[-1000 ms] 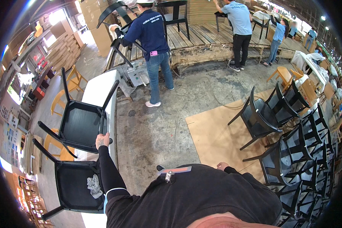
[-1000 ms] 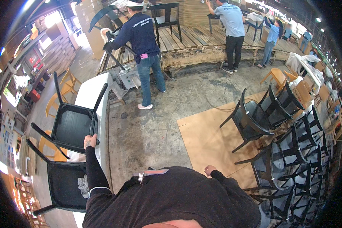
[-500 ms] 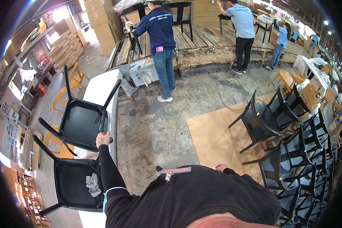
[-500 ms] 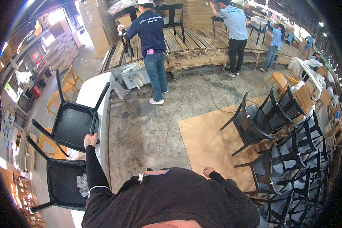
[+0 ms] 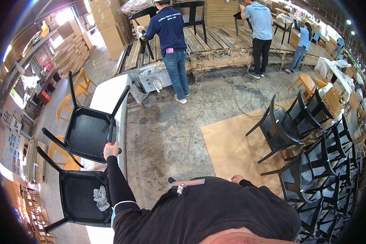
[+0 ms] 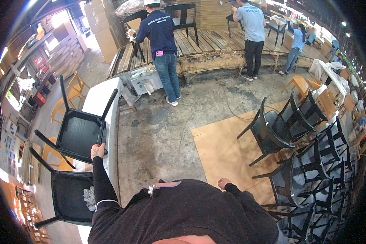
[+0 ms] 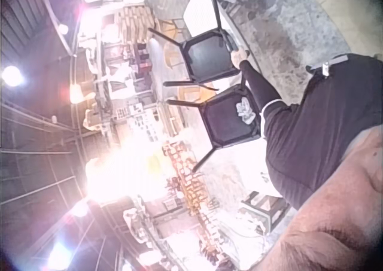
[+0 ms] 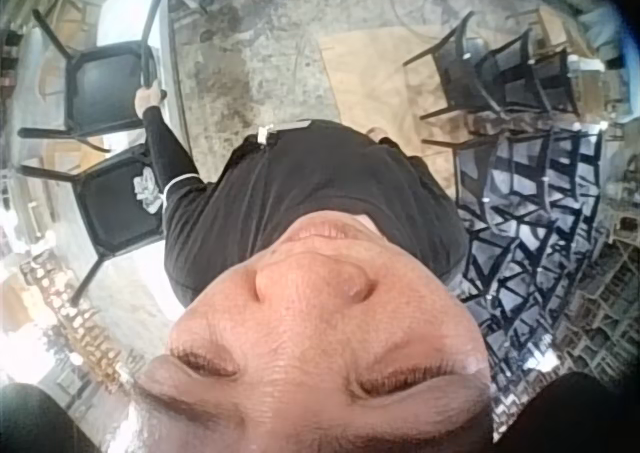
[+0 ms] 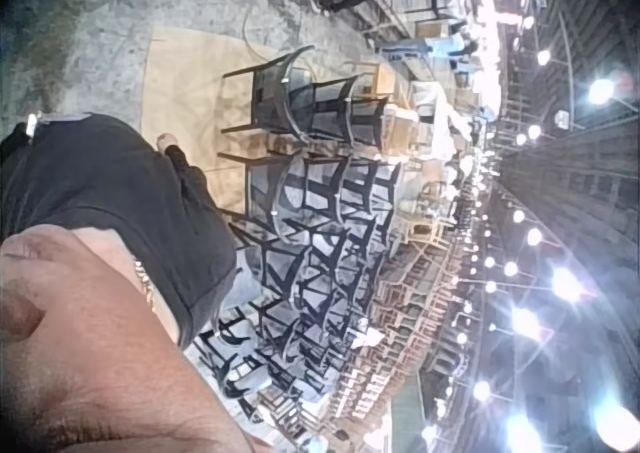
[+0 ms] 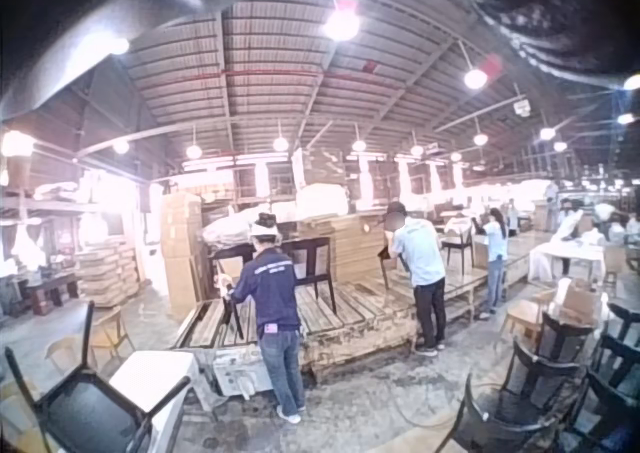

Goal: The person wipes a black chair with a cloth, cleaning the seat, backrest, and legs. The person then places the chair on a table and continues wiping other parts of the chair.

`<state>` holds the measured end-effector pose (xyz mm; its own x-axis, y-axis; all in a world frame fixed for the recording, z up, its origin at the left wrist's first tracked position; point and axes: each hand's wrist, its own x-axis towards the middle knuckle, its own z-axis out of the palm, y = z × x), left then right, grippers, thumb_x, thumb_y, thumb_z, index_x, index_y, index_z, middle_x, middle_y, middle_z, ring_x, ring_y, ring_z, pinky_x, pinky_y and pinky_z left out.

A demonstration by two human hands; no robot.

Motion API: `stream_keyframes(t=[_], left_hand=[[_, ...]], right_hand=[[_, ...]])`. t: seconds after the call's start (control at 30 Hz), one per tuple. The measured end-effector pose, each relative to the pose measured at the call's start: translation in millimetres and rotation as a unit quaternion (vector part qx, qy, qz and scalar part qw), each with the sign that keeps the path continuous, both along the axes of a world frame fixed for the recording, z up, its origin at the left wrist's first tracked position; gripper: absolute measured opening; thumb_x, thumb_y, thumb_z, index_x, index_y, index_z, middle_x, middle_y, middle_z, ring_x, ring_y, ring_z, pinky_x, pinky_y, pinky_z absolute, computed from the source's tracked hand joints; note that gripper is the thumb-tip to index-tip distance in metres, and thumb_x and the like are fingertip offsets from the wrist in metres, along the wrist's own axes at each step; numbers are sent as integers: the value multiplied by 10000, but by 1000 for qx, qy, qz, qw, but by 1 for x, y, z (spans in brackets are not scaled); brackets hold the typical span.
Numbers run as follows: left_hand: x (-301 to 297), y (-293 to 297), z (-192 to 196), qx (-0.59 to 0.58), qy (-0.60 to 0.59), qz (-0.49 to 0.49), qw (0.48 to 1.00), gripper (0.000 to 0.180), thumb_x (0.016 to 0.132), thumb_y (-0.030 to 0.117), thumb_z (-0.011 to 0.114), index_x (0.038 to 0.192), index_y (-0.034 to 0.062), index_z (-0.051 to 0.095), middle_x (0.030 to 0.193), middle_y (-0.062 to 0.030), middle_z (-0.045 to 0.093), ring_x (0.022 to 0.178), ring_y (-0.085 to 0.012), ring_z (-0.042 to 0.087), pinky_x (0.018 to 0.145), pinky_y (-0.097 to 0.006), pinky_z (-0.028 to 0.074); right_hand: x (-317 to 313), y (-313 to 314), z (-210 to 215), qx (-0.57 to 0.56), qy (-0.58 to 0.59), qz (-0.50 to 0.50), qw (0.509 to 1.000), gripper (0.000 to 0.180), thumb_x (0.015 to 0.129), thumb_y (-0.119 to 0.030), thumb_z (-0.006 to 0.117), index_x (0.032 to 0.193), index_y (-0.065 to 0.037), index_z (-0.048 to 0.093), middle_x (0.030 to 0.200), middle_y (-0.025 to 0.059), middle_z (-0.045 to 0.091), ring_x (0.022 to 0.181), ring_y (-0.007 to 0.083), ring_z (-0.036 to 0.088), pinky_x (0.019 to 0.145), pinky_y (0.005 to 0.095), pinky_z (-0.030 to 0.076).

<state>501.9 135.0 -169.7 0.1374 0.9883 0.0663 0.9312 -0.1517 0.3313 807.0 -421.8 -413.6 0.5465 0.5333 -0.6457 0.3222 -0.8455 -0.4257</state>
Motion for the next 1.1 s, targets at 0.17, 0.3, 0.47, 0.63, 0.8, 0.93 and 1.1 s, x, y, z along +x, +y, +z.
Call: stream_keyframes(t=[0.17,0.3,0.47,0.63,0.8,0.93,1.1], left_hand=[[1,-1,1,-17,15,11,1000,492,787,434,614,962,-12,725,998,-241,699,974,-379,674,886,-441,507],[2,-2,2,-2,-2,4,1000,486,787,434,615,951,-9,729,990,-241,701,971,-378,677,883,-441,508],[1,-1,2,-22,12,15,1000,483,786,442,618,939,-1,732,987,-234,703,970,-374,677,878,-439,508],[1,-1,-1,20,-5,4,1000,463,788,440,614,914,10,732,975,-221,707,964,-372,676,870,-434,510],[1,-2,-1,25,-1,4,1000,454,785,434,613,909,14,731,967,-221,706,957,-374,675,869,-432,510],[0,-3,0,29,-15,0,999,469,774,423,611,912,-9,729,944,-240,703,939,-380,678,871,-434,508],[-1,-3,0,45,-18,-13,999,471,766,415,610,905,-18,730,933,-246,701,929,-380,679,866,-435,509]], right_hand=[[0,2,3,-45,10,-32,998,341,803,-185,588,1100,-74,712,932,146,736,695,224,731,753,341,578],[1,2,3,-4,17,-12,1000,347,810,-189,576,1108,-72,708,931,143,736,683,224,730,753,340,578],[2,1,-2,-46,18,-30,998,344,810,-189,575,1098,-60,711,931,149,735,679,228,729,759,344,576],[3,0,-6,8,-1,16,1000,343,809,-186,579,1094,-50,712,939,157,733,685,235,729,757,352,574],[1,-1,-6,9,12,0,1000,347,808,-187,582,1099,-51,712,961,160,730,689,239,729,755,353,574],[-2,-2,-7,15,-12,12,1000,342,812,-184,582,1105,-62,711,947,152,732,671,227,726,738,346,576],[-3,-3,-10,8,20,-7,1000,331,813,-195,590,1099,-84,713,898,134,736,668,205,721,717,345,579]])
